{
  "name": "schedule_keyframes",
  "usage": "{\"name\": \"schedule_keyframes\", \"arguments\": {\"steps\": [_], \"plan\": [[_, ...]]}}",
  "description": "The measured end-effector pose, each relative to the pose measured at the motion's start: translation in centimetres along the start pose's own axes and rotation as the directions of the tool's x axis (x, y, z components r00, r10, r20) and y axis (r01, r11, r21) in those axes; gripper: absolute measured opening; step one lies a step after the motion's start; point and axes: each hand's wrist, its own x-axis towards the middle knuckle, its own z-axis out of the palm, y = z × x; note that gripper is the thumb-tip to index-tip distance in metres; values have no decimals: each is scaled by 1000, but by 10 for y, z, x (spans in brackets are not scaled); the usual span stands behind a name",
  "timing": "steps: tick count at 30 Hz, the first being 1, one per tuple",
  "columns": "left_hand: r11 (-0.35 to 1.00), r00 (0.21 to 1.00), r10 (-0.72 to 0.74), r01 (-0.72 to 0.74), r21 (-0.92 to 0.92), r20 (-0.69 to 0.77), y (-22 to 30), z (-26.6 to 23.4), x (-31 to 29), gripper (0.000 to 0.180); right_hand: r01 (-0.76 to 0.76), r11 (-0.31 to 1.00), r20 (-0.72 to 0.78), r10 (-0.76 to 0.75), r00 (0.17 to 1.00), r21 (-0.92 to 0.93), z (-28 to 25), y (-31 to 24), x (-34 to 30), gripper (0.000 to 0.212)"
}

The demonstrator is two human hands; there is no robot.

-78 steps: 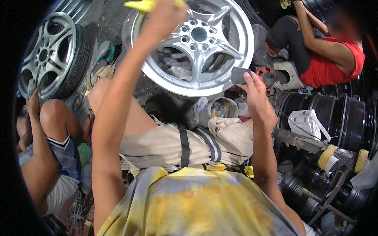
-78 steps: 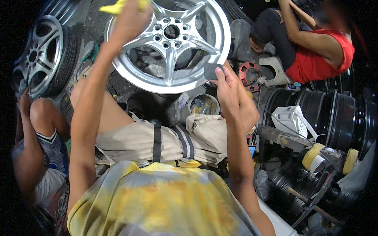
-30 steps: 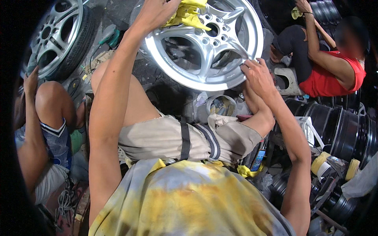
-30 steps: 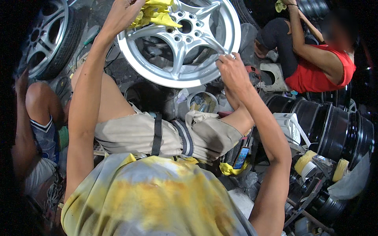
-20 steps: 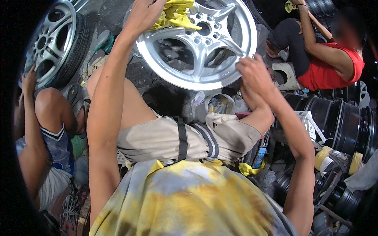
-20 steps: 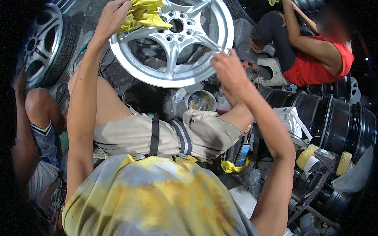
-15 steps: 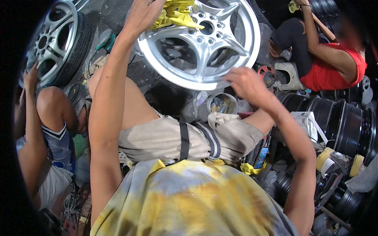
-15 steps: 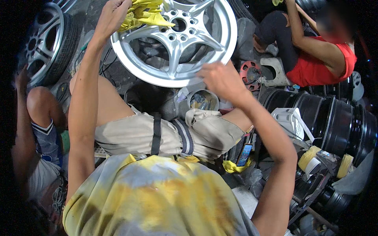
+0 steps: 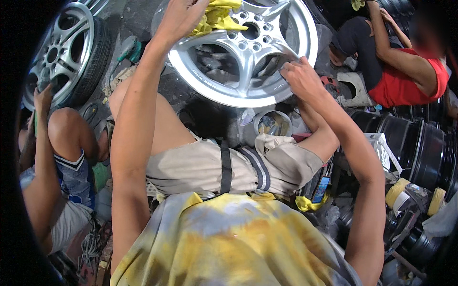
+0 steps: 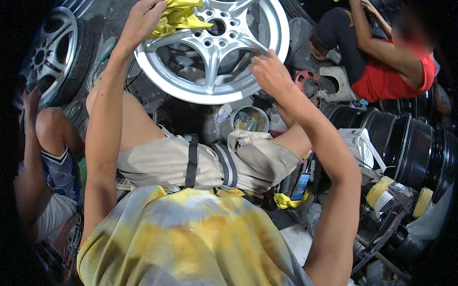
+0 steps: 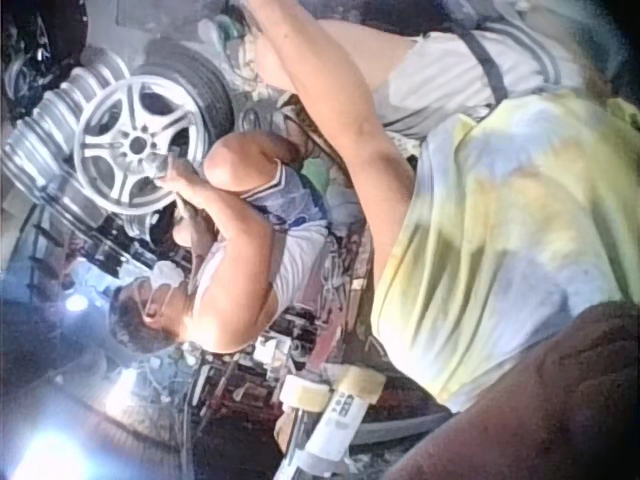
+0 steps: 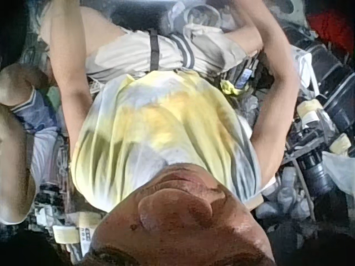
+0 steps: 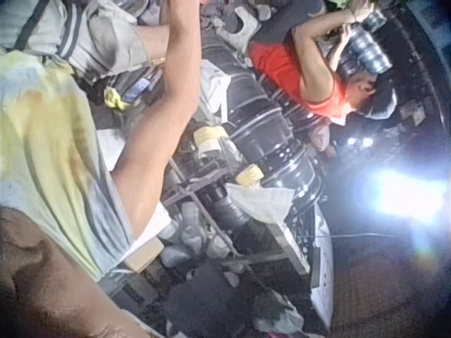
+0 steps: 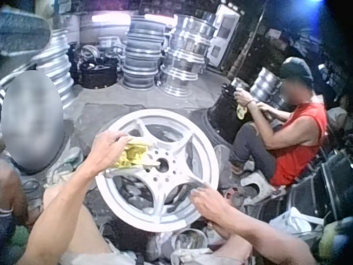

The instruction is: The person sits on the floor and cleans a silver car rim using a yellow cloth and a small metal tool. They wipe the rim's surface and use the tool to scrape or apply a substance to the edges and spokes. Another person is visible in the background working on a different rim.

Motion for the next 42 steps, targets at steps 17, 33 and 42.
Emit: {"name": "schedule_keyframes", "arguments": {"steps": [17,33,42], "plan": [[960,983,-165,178,-216,77,8,-13,4,35,105,994,-171,-105,980,-10,-10,17,-24,26],[957,980,-174,193,-217,100,9,-20,5,35,-101,956,-275,179,945,276,-11,-15,-58,28],[954,981,-180,192,-228,70,13,-25,5,35,-114,922,-116,167,979,370,-32,-32,-36,21]]}}
